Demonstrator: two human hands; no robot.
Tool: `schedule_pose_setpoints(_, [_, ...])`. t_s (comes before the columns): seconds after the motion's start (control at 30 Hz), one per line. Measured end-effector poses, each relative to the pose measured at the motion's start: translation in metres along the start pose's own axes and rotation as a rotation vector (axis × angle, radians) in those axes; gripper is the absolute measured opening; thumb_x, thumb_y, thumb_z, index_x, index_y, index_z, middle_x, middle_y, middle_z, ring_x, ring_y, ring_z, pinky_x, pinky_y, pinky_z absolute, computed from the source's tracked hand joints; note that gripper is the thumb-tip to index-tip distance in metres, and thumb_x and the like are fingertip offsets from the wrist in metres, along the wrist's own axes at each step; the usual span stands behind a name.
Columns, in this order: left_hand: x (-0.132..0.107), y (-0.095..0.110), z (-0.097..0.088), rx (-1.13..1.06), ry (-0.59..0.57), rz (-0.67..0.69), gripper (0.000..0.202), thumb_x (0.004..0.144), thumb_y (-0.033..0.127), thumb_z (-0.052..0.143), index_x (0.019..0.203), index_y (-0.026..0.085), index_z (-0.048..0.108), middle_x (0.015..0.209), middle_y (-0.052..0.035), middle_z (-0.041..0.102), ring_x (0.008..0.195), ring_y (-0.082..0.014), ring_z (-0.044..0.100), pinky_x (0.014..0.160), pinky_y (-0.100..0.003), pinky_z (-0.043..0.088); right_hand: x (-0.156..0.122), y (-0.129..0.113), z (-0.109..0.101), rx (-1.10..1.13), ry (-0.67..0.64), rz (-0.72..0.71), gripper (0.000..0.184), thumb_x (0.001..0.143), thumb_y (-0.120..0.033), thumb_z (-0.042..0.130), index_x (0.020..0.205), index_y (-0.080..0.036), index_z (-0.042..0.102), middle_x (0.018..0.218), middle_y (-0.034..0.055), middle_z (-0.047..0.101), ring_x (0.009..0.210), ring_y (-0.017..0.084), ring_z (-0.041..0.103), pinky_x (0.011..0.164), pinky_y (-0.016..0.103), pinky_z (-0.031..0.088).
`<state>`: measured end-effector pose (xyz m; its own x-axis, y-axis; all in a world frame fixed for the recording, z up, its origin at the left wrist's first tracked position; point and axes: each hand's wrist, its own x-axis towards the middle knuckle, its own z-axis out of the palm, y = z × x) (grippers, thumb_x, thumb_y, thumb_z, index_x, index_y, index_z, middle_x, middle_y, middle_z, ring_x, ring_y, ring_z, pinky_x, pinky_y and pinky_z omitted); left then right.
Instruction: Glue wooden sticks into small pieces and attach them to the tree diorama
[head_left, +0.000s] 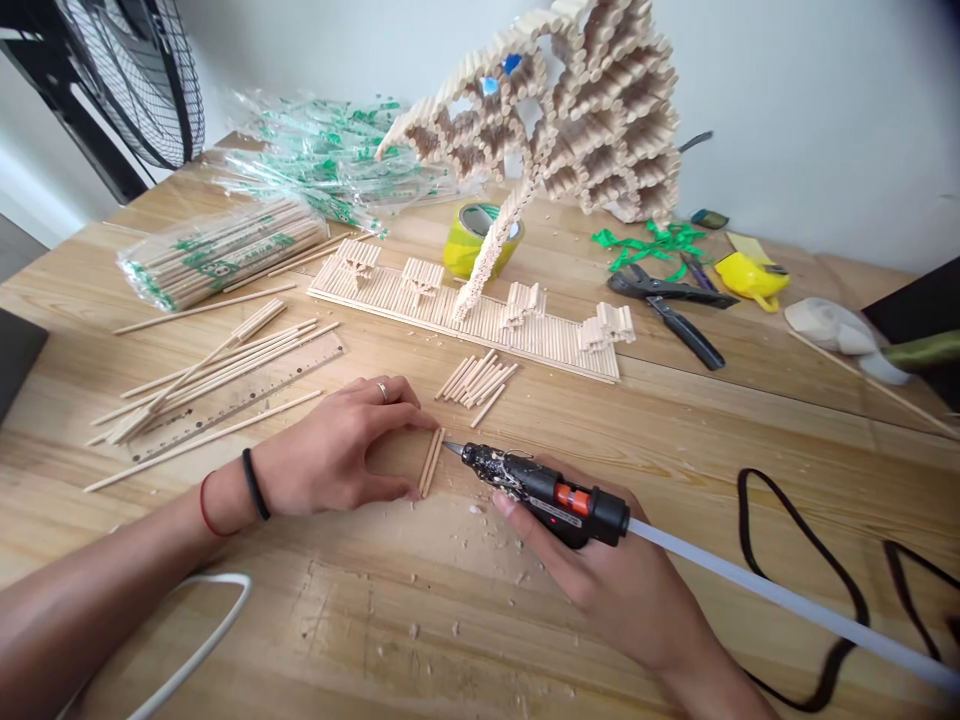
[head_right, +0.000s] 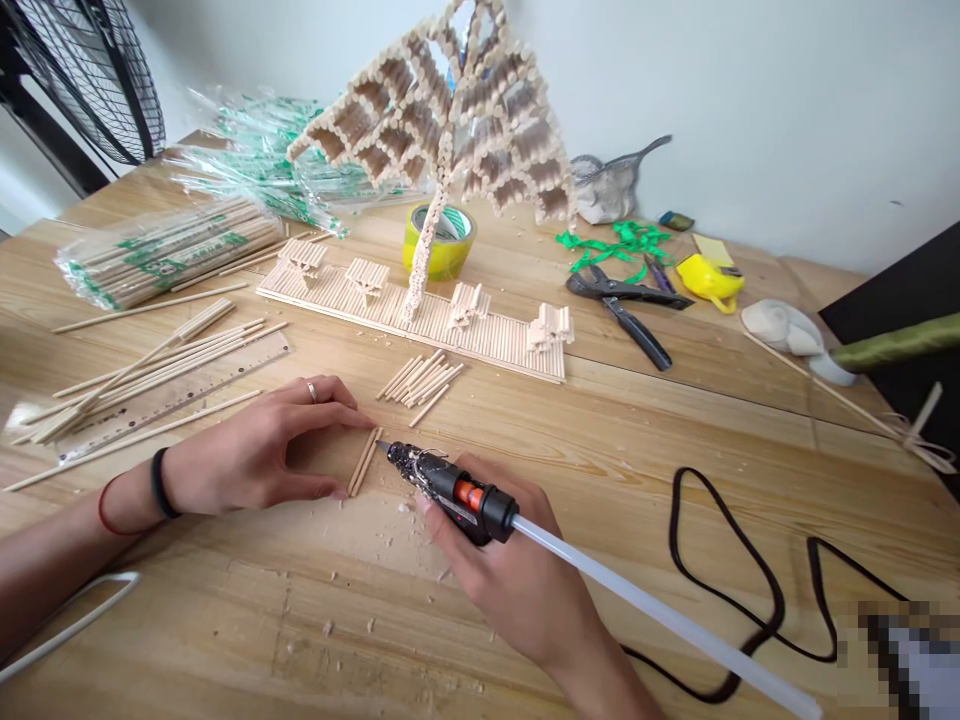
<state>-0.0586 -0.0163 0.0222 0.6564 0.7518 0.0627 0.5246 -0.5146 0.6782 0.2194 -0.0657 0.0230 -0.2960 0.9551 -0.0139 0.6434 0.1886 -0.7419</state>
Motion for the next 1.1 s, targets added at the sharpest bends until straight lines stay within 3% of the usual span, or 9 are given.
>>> schedule_pose_setpoints(0.3, [-0.0001, 0.0014, 0.0001, 0.014, 0.004, -0.015, 0.049, 0.087, 0.038, 0.079, 0.131, 0.018, 0.069, 0.12, -0.0115, 0.066, 0.111, -0.0286, 0.064, 0.103, -0.044, 0.052, 0.0009, 0.0036, 0.0014, 0.007, -0.015, 0.001, 0.021, 0.097, -0.039, 0.063, 0.085, -0.023, 0.068, 0.072, 0.0008, 0.071, 0.066, 0.02, 0.064, 0.062, 0.028, 0.052])
schedule_pose_setpoints(0.57, [0.0003, 0.0018, 0.0004, 0.029, -0.008, -0.024, 0.05, 0.089, 0.039, 0.077, 0.132, 0.018, 0.067, 0.122, -0.0114, 0.066, 0.112, -0.0283, 0.064, 0.105, -0.044, 0.05, 0.0015, 0.0032, 0.0029, 0.014, -0.011, -0.011, 0.027, 0.098, -0.039, 0.061, 0.076, -0.023, 0.06, 0.065, -0.0031, 0.06, 0.059, 0.016, 0.055, 0.057, 0.027, 0.046])
schedule_pose_setpoints(1.1, [0.0002, 0.0036, 0.0009, 0.033, -0.016, -0.033, 0.049, 0.09, 0.039, 0.075, 0.132, 0.016, 0.067, 0.121, -0.0123, 0.064, 0.111, -0.0287, 0.062, 0.103, -0.047, 0.049, 0.0004, 0.0031, -0.0014, 0.071, -0.077, -0.012, 0.024, 0.1, -0.039, 0.061, 0.081, -0.023, 0.062, 0.073, -0.0019, 0.062, 0.069, 0.017, 0.059, 0.066, 0.027, 0.048])
